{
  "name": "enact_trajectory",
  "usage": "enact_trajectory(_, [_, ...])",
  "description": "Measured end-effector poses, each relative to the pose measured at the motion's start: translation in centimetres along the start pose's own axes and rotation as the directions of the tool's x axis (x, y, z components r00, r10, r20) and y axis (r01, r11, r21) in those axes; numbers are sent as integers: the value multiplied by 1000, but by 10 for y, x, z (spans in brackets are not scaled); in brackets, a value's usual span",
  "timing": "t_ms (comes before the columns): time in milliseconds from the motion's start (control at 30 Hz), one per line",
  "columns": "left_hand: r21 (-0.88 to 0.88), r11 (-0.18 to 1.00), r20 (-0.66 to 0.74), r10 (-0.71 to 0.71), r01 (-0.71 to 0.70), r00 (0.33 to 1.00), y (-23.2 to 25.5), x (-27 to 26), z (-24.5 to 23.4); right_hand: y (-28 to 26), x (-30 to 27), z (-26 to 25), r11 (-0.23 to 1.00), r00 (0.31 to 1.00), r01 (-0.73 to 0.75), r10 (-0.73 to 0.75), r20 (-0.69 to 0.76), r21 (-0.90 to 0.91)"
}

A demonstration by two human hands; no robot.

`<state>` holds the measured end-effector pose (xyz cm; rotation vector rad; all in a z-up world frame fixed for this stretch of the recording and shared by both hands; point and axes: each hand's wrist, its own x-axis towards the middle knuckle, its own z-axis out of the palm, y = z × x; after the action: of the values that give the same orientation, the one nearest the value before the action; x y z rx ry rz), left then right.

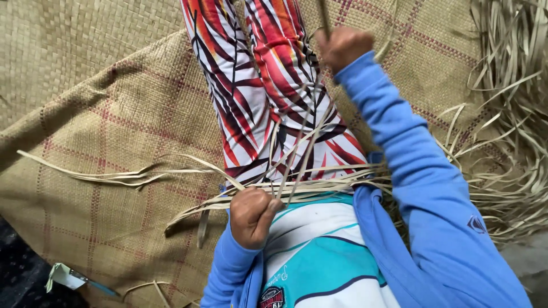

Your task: The person is weaving long strips of dried plant material together to form a bundle, using a small wooden stick to guide and tighten the weave.

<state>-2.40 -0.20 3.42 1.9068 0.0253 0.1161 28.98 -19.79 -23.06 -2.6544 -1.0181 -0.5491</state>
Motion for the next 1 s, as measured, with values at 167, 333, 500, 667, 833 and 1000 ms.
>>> enact_trajectory(167, [125,991,18,40,-42,999,-10,-4,-3,68,-14,21,958,979,-204,200,-41,-201])
enact_trajectory(333, [226,973,-6,53,-51,999,-26,17,16,-67,29,-112,624,971,92,116,-208,776])
enact_trajectory(500, [279,953,-70,144,-119,987,-36,26,18,-170,26,-167,391,946,323,-146,-288,862])
enact_trajectory(667, [323,943,-109,119,-78,987,-39,22,14,-182,22,-173,516,946,216,-321,-47,829])
enact_trajectory(833, [260,962,-115,122,-89,986,-42,12,11,-167,17,-122,808,934,326,-356,-35,491])
enact_trajectory(1000, [138,988,-109,83,-68,991,-29,-2,5,-93,27,-29,989,999,5,-11,40,145])
